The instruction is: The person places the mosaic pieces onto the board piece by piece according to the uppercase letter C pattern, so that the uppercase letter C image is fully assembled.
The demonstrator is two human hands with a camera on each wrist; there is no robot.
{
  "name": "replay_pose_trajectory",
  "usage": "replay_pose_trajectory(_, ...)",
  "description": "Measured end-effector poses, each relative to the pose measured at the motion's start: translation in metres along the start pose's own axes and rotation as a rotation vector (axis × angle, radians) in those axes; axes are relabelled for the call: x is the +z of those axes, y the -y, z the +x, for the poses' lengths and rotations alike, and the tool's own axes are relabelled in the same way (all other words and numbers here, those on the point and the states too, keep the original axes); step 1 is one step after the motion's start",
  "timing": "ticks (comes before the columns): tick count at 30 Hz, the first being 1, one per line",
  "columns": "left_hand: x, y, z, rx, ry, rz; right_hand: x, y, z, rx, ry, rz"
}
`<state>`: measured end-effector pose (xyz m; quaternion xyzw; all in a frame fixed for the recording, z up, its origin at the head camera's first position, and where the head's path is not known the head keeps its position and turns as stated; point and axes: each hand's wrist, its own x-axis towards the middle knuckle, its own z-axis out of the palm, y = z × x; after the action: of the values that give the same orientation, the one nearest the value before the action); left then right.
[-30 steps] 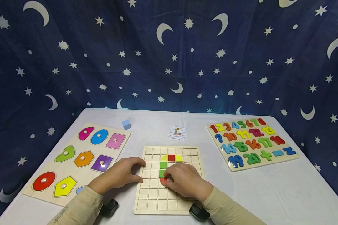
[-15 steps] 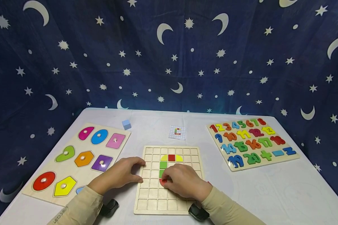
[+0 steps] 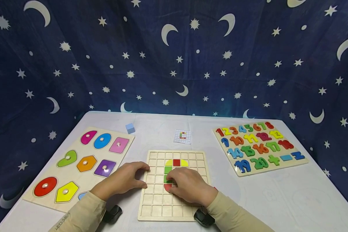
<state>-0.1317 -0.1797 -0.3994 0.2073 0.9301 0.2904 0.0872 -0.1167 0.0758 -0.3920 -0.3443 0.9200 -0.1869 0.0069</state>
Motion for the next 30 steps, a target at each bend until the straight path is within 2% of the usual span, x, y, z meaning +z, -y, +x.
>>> replay_pose_trajectory(8, -0.001, 0.000, 0.001, -0.002, 0.002, -0.001, -0.003, -0.001, 0.000, 0.007, 0.015, 0.000)
replay_pose_trajectory(15, -0.001, 0.001, 0.000, 0.019, -0.006, 0.004, -0.017, -0.006, -0.005, 0.054, 0.049, 0.038)
replay_pose_trajectory(21, 0.000, 0.000, 0.000, -0.002, -0.004, 0.001, -0.027, -0.018, -0.014, 0.090, 0.011, 0.032)
replay_pose_trajectory(30, 0.000, -0.003, -0.001, -0.037, 0.002, -0.012, -0.040, -0.034, -0.029, 0.194, -0.007, 0.034)
